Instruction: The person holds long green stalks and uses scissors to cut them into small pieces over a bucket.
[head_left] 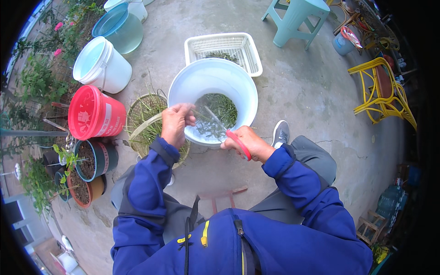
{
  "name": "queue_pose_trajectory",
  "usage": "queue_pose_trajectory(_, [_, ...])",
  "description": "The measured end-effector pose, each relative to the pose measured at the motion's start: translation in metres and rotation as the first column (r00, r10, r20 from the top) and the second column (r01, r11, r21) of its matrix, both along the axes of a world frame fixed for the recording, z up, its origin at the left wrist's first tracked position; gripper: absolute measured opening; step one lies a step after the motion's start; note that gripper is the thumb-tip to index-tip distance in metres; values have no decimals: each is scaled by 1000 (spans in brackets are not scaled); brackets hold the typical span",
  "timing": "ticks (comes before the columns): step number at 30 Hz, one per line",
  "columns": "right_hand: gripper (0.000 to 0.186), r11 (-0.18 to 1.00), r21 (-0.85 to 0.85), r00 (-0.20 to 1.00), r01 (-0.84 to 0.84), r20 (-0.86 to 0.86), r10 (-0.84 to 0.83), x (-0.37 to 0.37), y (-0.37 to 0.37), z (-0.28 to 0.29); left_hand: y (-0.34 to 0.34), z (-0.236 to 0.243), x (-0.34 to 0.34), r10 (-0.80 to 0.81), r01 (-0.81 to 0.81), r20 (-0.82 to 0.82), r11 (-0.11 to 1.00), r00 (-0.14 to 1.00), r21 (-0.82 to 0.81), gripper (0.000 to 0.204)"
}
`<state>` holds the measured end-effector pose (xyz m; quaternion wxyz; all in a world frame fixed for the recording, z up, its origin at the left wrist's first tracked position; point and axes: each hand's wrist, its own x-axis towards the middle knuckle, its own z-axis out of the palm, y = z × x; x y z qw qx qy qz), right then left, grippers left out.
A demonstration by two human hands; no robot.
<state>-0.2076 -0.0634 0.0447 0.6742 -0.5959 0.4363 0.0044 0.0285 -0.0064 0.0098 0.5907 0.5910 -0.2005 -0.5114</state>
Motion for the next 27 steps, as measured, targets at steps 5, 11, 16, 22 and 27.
queue_pose_trajectory(5, [25, 962, 130, 968, 239, 44, -246, -8, -15, 9, -4, 13, 22, 183, -179, 75, 982, 980, -52, 20])
queue_pose_trajectory(11, [25, 941, 161, 925, 297, 197, -326, -14, -13, 31, -3, 28, 31, 285, -274, 118, 956, 951, -101, 25])
queue_pose_trajectory(16, [32, 997, -54, 993, 48, 113, -42, -18, -2, 25, -1, 26, 42, 353, -352, 19, 936, 936, -27, 23])
queue_pose_trajectory(22, [38, 997, 57, 999, -45, 6, 45, -9, 8, 27, -3, 24, 45, 337, -336, 21, 941, 941, -49, 23])
queue_pose_trajectory(27, [39, 991, 135, 1000, 21, 14, -23, -5, 1, 17, -3, 21, 38, 289, -288, 25, 956, 957, -55, 24])
